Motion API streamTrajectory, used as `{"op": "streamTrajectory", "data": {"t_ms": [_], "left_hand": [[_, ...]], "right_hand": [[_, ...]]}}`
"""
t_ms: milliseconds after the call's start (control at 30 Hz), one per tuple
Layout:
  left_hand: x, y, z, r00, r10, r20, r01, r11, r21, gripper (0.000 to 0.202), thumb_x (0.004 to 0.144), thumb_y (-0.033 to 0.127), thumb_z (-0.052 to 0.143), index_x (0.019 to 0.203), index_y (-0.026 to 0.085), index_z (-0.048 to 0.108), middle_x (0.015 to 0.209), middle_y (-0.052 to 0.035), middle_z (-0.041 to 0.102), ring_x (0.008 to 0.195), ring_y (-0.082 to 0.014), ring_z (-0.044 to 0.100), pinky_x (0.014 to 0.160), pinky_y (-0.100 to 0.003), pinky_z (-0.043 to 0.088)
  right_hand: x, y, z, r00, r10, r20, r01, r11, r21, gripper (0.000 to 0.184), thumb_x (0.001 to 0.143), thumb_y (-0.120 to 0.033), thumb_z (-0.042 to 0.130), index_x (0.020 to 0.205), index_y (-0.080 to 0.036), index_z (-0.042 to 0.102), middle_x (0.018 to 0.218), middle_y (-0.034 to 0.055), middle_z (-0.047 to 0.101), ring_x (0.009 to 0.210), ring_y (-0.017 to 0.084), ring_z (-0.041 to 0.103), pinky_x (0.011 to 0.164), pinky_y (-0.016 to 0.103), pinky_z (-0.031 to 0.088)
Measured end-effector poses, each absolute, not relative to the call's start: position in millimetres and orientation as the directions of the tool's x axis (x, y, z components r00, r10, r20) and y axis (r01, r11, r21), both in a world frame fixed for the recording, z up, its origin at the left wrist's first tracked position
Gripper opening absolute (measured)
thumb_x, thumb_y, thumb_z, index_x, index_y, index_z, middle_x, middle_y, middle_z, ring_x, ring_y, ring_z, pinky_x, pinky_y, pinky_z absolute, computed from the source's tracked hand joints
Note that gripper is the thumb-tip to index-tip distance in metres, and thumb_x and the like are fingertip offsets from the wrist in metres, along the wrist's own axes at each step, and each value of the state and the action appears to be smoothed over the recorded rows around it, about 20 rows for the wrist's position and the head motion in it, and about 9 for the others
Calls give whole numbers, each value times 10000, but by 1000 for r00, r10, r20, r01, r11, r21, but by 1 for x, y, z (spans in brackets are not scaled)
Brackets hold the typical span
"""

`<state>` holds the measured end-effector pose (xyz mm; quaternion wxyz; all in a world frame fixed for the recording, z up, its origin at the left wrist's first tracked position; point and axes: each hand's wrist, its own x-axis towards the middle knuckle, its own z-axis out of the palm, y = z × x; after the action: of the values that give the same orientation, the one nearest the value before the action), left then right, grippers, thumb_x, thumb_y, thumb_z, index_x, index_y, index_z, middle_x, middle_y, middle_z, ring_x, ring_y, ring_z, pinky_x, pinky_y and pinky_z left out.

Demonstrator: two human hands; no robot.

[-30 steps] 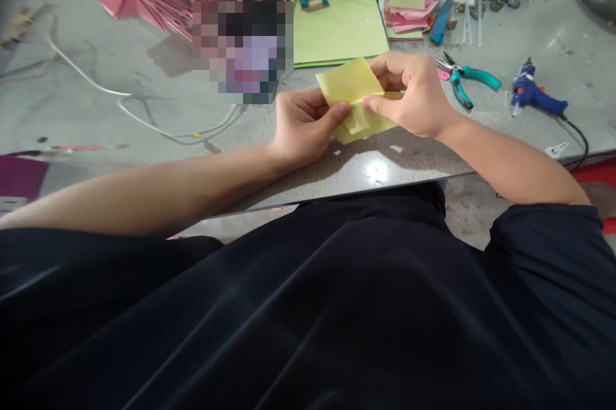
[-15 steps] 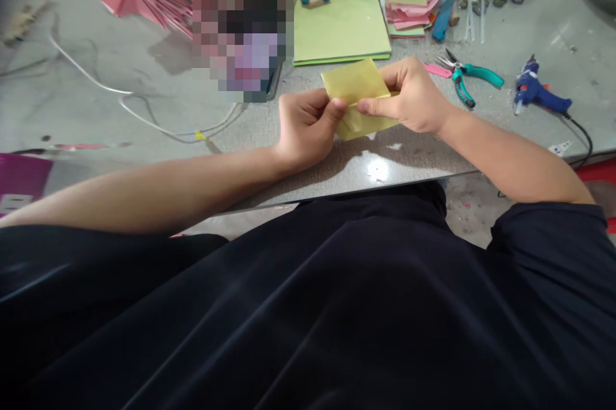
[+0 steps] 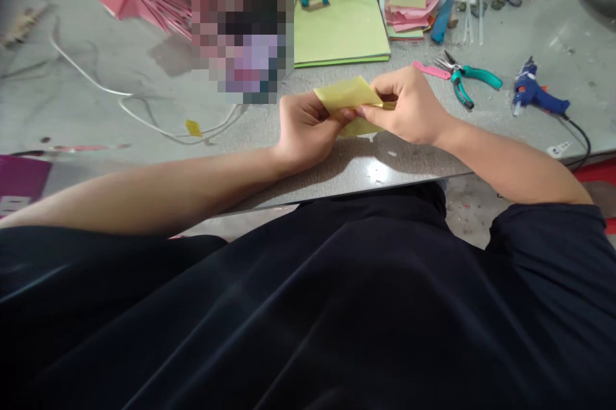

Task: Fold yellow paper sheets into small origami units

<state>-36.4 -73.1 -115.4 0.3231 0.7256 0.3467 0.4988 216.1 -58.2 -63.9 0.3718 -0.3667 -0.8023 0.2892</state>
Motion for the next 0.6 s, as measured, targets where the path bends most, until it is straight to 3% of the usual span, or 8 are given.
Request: {"op": "streamTrajectory", "data": {"t_ms": [167,400,500,600], "left_hand": [[-43,-68,-118,242,802,546,215,-594,776,291,1128,487,805,1150,218,914,967,-38,888,865,-230,823,725,-337,689],[-43,-60,-129,241,777,582,204,-627,752,496,1178,670,703,1211,208,882,1020,-75,875,888,-239,819,729,-368,675],[-43,-50,-137,215,773,597,250,-634,731,521,1228,711,591,1284,249,826,1089,-79,847,1004,-258,819,831,-419,690],[-51,-37,-143,93,705,703,359,-682,637,493,1209,717,655,1508,325,672,1322,-79,796,1280,-273,749,1064,-474,666]], "right_hand": [[222,-49,-58,-498,749,437,429,650,-627,450,1012,-613,971,784,-300,742,779,34,751,792,246,702,794,443,703],[230,-43,-48,-583,674,453,399,724,-563,406,1067,-604,922,875,-264,811,748,11,747,693,189,638,624,379,532],[235,-34,-56,-538,704,464,399,697,-595,400,1030,-576,975,872,-272,770,761,14,750,679,189,631,569,366,496],[234,-28,-63,-465,719,516,429,693,-580,460,1043,-588,954,848,-279,675,756,1,688,666,172,577,555,352,481]]}}
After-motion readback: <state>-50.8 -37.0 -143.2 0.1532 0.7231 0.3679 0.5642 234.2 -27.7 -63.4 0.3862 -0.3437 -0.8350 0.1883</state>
